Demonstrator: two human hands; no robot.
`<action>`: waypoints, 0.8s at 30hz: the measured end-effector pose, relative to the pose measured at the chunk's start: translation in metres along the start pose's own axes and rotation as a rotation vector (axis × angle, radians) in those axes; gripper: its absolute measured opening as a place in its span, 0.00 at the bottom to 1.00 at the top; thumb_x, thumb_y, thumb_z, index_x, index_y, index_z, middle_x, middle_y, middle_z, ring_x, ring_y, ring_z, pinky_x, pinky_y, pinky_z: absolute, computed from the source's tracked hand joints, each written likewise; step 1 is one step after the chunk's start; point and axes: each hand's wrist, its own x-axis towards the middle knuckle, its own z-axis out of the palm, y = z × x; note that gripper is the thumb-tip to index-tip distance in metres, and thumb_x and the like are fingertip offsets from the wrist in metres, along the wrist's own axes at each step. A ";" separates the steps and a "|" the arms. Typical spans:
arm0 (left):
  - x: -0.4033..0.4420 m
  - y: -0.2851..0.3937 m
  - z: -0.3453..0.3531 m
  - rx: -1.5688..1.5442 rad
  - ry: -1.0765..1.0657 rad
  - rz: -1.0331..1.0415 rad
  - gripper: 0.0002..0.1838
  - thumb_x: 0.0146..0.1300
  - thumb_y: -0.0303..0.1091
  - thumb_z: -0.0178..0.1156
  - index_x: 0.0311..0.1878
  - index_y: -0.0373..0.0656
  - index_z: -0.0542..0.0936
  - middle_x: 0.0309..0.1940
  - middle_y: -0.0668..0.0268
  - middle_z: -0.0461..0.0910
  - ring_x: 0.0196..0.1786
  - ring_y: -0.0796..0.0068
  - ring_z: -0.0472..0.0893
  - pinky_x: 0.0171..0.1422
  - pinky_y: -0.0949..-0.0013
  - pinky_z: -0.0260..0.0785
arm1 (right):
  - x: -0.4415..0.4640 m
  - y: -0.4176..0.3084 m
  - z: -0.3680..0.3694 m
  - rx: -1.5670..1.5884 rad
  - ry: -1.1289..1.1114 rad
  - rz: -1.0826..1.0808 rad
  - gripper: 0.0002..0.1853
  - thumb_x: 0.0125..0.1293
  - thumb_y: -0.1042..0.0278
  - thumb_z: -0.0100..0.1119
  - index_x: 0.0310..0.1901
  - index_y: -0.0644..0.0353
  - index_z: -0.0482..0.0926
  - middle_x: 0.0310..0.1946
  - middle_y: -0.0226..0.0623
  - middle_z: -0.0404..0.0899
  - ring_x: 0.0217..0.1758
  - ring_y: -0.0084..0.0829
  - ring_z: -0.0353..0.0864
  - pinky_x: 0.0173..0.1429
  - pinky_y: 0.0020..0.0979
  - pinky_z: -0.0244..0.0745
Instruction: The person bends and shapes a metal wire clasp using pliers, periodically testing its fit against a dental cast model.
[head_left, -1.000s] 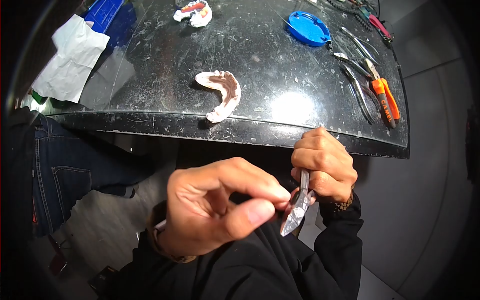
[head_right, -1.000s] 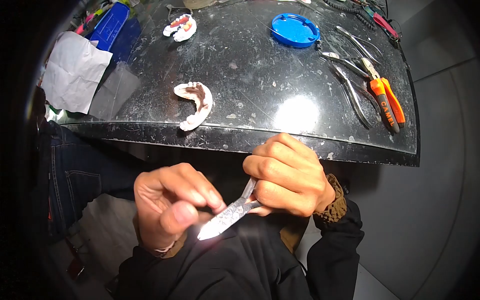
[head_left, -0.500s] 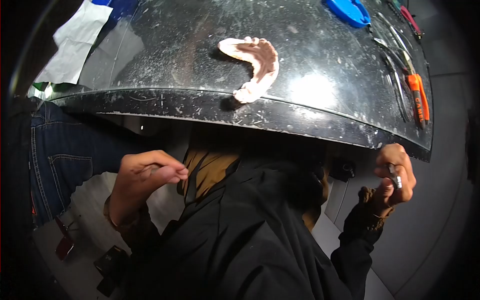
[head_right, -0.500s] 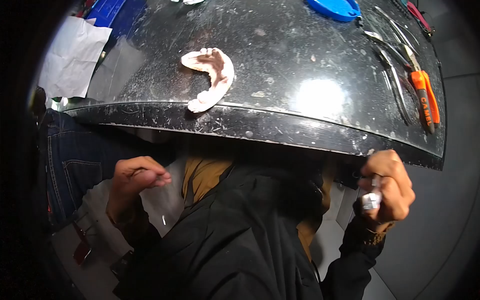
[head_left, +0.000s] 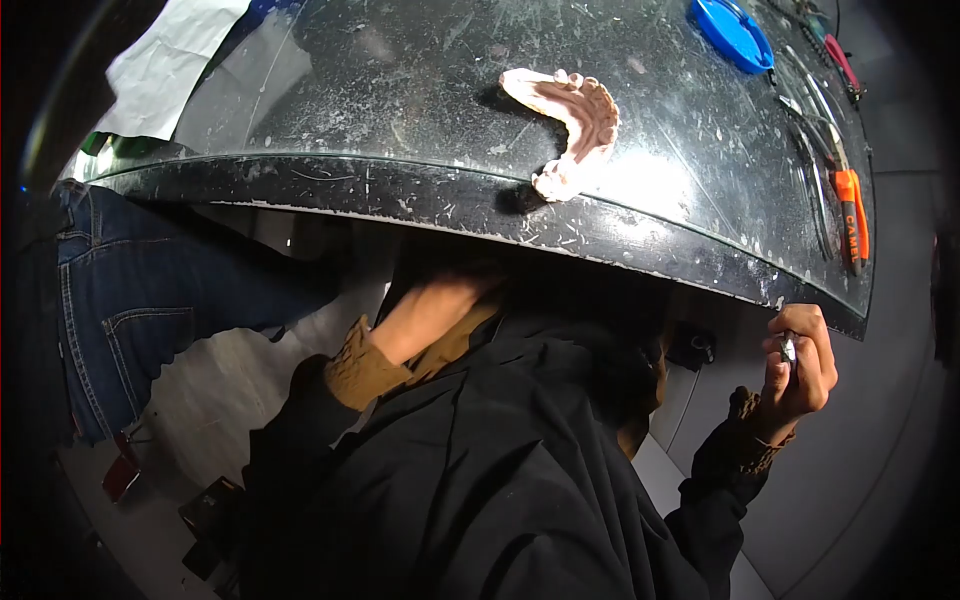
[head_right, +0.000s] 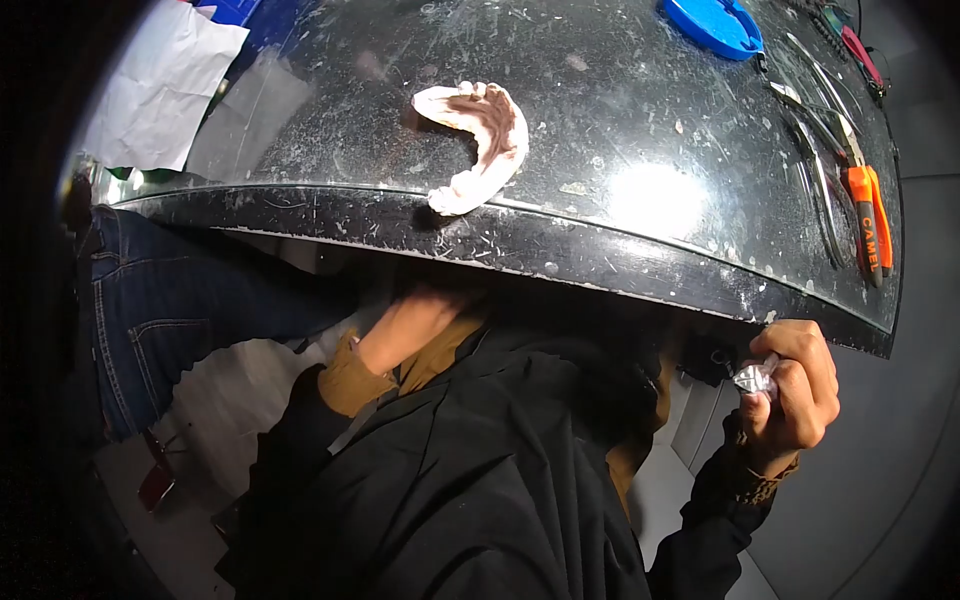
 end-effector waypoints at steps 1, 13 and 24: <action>0.003 -0.004 0.009 -0.051 0.051 0.052 0.19 0.57 0.22 0.50 0.52 0.40 0.77 0.46 0.55 0.79 0.42 0.58 0.80 0.49 0.61 0.73 | 0.001 0.000 0.001 0.000 -0.002 -0.004 0.25 0.62 0.54 0.56 0.19 0.69 0.64 0.22 0.45 0.72 0.23 0.37 0.73 0.26 0.32 0.66; 0.059 0.013 0.051 -0.092 0.274 0.015 0.10 0.61 0.26 0.50 0.42 0.32 0.76 0.40 0.48 0.76 0.42 0.54 0.76 0.51 0.61 0.68 | 0.000 -0.009 -0.003 -0.015 -0.018 -0.003 0.26 0.63 0.52 0.57 0.18 0.68 0.65 0.21 0.42 0.73 0.22 0.35 0.72 0.25 0.29 0.64; 0.020 0.103 -0.070 -0.995 -0.080 -0.051 0.11 0.55 0.17 0.62 0.43 0.32 0.81 0.37 0.56 0.82 0.41 0.70 0.84 0.41 0.74 0.78 | -0.014 -0.032 0.032 0.733 -0.012 0.101 0.23 0.37 0.70 0.81 0.18 0.58 0.67 0.28 0.42 0.82 0.24 0.27 0.77 0.24 0.24 0.69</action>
